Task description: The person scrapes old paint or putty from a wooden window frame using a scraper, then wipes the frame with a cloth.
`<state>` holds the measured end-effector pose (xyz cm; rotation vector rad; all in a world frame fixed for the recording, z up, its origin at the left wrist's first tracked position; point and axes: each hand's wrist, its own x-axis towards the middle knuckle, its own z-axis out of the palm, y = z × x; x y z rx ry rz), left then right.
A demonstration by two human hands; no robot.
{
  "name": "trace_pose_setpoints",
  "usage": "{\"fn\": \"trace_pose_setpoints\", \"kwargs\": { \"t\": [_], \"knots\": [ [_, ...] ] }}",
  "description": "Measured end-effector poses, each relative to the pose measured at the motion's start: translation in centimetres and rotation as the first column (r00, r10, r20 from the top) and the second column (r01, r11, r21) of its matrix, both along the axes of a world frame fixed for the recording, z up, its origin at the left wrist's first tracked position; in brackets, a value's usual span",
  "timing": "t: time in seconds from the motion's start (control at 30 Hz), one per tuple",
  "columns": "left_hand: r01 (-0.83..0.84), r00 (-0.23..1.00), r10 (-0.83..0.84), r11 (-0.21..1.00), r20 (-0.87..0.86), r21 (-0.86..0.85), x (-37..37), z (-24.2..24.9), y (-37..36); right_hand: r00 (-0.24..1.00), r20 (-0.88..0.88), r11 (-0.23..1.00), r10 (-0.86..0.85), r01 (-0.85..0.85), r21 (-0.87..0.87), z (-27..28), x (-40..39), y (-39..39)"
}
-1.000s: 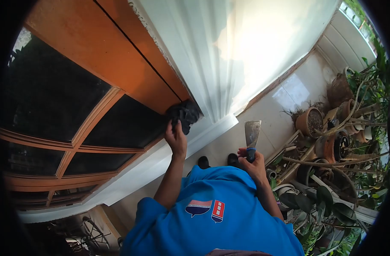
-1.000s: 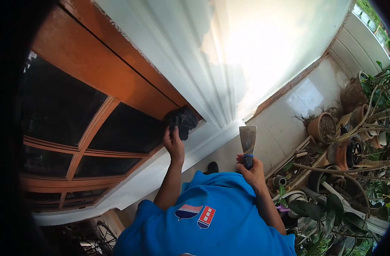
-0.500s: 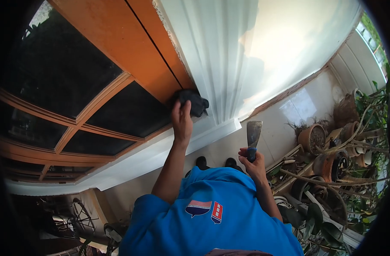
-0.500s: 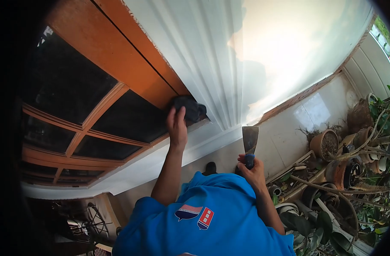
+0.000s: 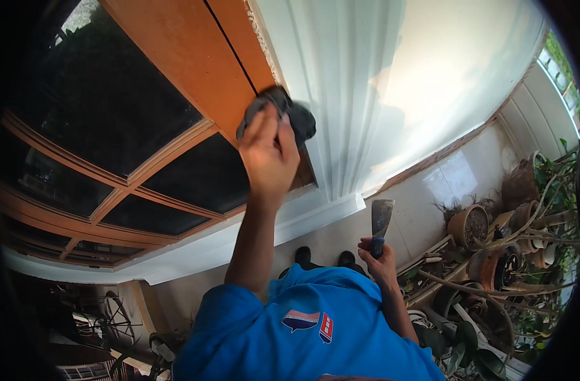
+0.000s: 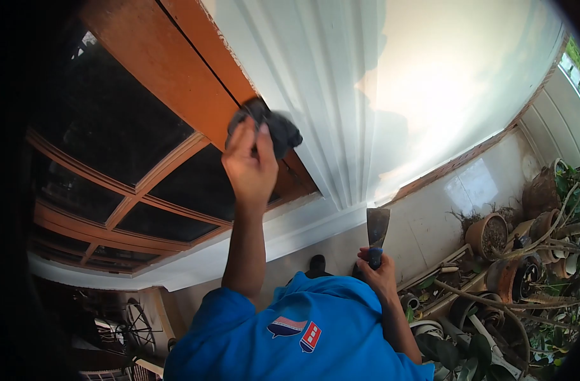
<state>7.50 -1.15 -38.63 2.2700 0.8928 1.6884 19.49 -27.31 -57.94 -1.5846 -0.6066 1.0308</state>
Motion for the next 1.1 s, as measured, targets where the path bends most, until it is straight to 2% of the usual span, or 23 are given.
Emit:
{"fn": "trace_pose_setpoints", "kwargs": {
  "t": [0.03, 0.07, 0.17, 0.2, 0.3, 0.37, 0.43, 0.53, 0.6, 0.67, 0.73, 0.83, 0.87, 0.93, 1.0, 1.07, 1.1],
  "knots": [
    [-0.019, 0.999, 0.02, 0.999, -0.038, 0.036, 0.0, -0.9, -0.6, 1.0, -0.015, 1.0, -0.006, 0.006, 0.006, 0.0, -0.1, -0.1],
    [-0.056, 0.984, 0.059, 0.998, -0.169, 0.022, -0.2, -2.8, -0.6, 0.999, -0.031, 1.0, -0.015, 0.015, 0.014, 0.0, -0.3, -0.1],
    [-0.066, 0.993, 0.078, 0.989, -0.087, 0.136, 0.0, -5.5, 0.5, 0.999, 0.006, 0.999, -0.041, 0.041, 0.026, 0.0, -0.1, -0.3],
    [-0.066, 0.995, 0.072, 0.993, -0.066, 0.094, 0.4, -3.9, 0.3, 0.998, 0.007, 0.998, -0.055, 0.055, 0.024, -0.3, 0.1, -0.4],
    [-0.129, 0.983, 0.164, 0.934, -0.078, 0.334, 0.9, 1.9, 1.9, 0.996, 0.004, 0.996, -0.085, 0.085, 0.039, -0.8, 0.6, -0.4],
    [-0.184, 0.973, 0.231, 0.829, -0.022, 0.528, 1.0, 7.4, 3.3, 0.994, -0.027, 0.993, -0.107, 0.108, 0.047, -0.5, 0.7, -0.1],
    [-0.203, 0.977, 0.199, 0.79, 0.071, 0.579, 1.6, 12.5, 4.4, 0.994, -0.033, 0.993, -0.104, 0.105, 0.047, -0.4, 0.8, 0.1],
    [-0.194, 0.98, 0.184, 0.788, 0.076, 0.584, 2.2, 14.4, 4.4, 0.993, -0.041, 0.993, -0.107, 0.109, 0.048, -0.5, 0.8, 0.1],
    [-0.212, 0.962, 0.273, 0.81, -0.031, 0.546, 1.7, 11.3, 3.9, 0.993, -0.048, 0.993, -0.109, 0.111, 0.048, -0.9, 0.9, 0.0],
    [-0.155, 0.961, 0.237, 0.886, -0.14, 0.436, 1.1, 5.5, 3.1, 0.99, -0.052, 0.988, -0.131, 0.135, 0.075, -1.8, 1.3, -0.1],
    [-0.124, 0.956, 0.226, 0.889, -0.188, 0.441, 0.4, -0.9, 3.3, 0.985, -0.054, 0.983, -0.162, 0.166, 0.084, -1.8, 1.4, -0.3],
    [-0.169, 0.935, 0.308, 0.821, -0.174, 0.546, 0.0, 0.0, 3.6, 0.974, -0.102, 0.975, -0.204, 0.211, 0.069, -1.3, 1.9, 0.1],
    [-0.193, 0.93, 0.328, 0.817, -0.164, 0.543, -0.2, 2.1, 4.1, 0.974, -0.095, 0.974, -0.207, 0.214, 0.074, -1.0, 2.1, 0.3],
    [-0.373, 0.88, 0.475, 0.668, 0.017, 0.644, -0.9, 8.6, 5.3, 0.984, -0.067, 0.983, -0.166, 0.171, 0.073, -1.2, 2.6, 0.6],
    [-0.496, 0.815, 0.548, 0.494, 0.187, 0.714, -2.0, 15.6, 7.1, 0.986, -0.065, 0.985, -0.151, 0.156, 0.068, -0.9, 2.9, 1.2],
    [-0.493, 0.806, 0.557, 0.442, 0.202, 0.75, -2.2, 19.0, 7.8, 0.983, -0.085, 0.984, -0.163, 0.168, 0.054, -0.1, 2.7, 1.6],
    [-0.491, 0.8, 0.565, 0.423, 0.202, 0.762, -2.5, 19.2, 7.8, 0.984, -0.08, 0.984, -0.161, 0.166, 0.063, -0.4, 2.6, 1.2]
  ]
}}
